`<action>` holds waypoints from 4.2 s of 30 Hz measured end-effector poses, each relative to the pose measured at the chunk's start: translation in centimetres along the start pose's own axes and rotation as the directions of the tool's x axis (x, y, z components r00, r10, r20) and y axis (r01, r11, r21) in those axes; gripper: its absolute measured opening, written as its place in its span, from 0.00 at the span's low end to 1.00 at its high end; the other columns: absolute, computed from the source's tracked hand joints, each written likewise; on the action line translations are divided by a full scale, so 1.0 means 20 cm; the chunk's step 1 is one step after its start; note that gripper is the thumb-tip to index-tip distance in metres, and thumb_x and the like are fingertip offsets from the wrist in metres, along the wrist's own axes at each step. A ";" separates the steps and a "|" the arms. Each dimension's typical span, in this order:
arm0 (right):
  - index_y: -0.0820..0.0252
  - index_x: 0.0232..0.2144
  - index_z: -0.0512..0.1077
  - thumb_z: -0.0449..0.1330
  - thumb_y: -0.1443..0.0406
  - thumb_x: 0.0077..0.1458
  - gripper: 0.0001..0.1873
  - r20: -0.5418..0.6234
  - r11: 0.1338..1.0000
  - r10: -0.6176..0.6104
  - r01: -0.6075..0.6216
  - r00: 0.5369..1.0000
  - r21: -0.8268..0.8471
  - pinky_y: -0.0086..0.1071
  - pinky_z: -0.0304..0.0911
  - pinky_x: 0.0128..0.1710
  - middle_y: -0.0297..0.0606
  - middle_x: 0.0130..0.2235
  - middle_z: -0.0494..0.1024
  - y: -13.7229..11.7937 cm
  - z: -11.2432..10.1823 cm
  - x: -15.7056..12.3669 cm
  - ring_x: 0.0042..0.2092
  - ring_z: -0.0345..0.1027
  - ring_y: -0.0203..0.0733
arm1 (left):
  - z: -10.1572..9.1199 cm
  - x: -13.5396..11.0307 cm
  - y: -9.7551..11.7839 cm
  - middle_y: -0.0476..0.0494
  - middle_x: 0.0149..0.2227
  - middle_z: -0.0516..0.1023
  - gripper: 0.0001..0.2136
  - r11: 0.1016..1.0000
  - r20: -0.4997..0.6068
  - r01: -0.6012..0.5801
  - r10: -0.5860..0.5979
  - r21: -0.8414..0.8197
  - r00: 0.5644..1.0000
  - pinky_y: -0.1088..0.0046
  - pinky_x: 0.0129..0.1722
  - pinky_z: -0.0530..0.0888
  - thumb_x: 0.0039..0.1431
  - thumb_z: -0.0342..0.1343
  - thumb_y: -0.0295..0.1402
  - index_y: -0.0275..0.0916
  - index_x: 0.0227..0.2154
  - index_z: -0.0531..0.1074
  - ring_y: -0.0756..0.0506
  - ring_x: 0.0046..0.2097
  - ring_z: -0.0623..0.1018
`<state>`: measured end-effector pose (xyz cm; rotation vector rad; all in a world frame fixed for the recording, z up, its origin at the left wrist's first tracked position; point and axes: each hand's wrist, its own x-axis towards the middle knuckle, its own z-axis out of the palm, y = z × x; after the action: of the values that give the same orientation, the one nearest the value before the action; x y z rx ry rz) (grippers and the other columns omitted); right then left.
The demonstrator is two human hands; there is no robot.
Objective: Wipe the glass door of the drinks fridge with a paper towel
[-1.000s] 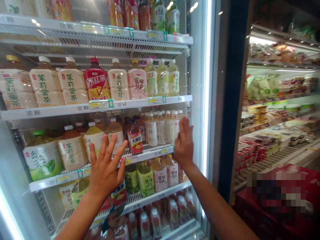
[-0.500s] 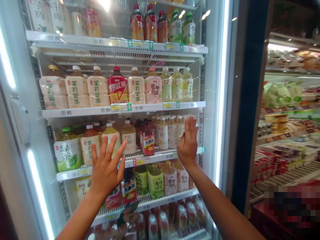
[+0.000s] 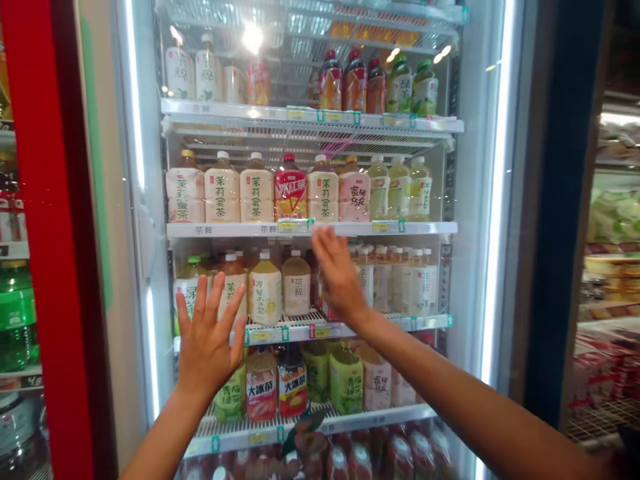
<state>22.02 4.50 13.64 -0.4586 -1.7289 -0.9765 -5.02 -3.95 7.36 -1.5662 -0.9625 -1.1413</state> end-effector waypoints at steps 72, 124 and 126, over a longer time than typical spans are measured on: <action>0.42 0.73 0.27 0.51 0.63 0.67 0.45 0.107 0.999 0.030 -0.028 0.994 -0.014 0.65 0.27 0.73 0.33 0.76 0.41 0.44 -0.34 -0.36 0.75 0.36 0.52 | 0.46 0.52 0.79 0.46 0.75 0.24 0.36 0.983 0.054 -0.172 0.176 -0.072 0.983 0.29 0.68 0.47 0.61 0.60 0.34 0.57 0.69 0.54 0.26 0.74 0.31; 0.52 0.72 0.51 0.58 0.57 0.65 0.37 0.092 0.992 0.120 -0.115 0.988 -0.057 0.56 0.30 0.75 0.37 0.73 0.49 -0.36 0.02 -0.68 0.75 0.39 0.50 | 0.16 -0.36 0.16 0.36 0.75 0.23 0.42 0.998 0.150 0.071 -0.070 -0.001 0.986 0.46 0.73 0.36 0.68 0.49 0.46 0.33 0.73 0.33 0.33 0.75 0.31; 0.52 0.72 0.51 0.58 0.57 0.65 0.37 0.091 0.992 0.121 -0.116 0.989 -0.057 0.56 0.29 0.75 0.36 0.74 0.48 -0.36 0.02 -0.68 0.75 0.39 0.50 | 0.16 -0.56 0.23 0.35 0.76 0.27 0.40 0.999 0.212 0.045 -0.038 -0.026 0.976 0.52 0.73 0.35 0.67 0.50 0.44 0.33 0.73 0.36 0.35 0.76 0.33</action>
<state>21.85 2.58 -1.72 -0.6425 -1.7429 -0.9283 -2.75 -2.67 -4.87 -1.7253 -1.1266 -1.0364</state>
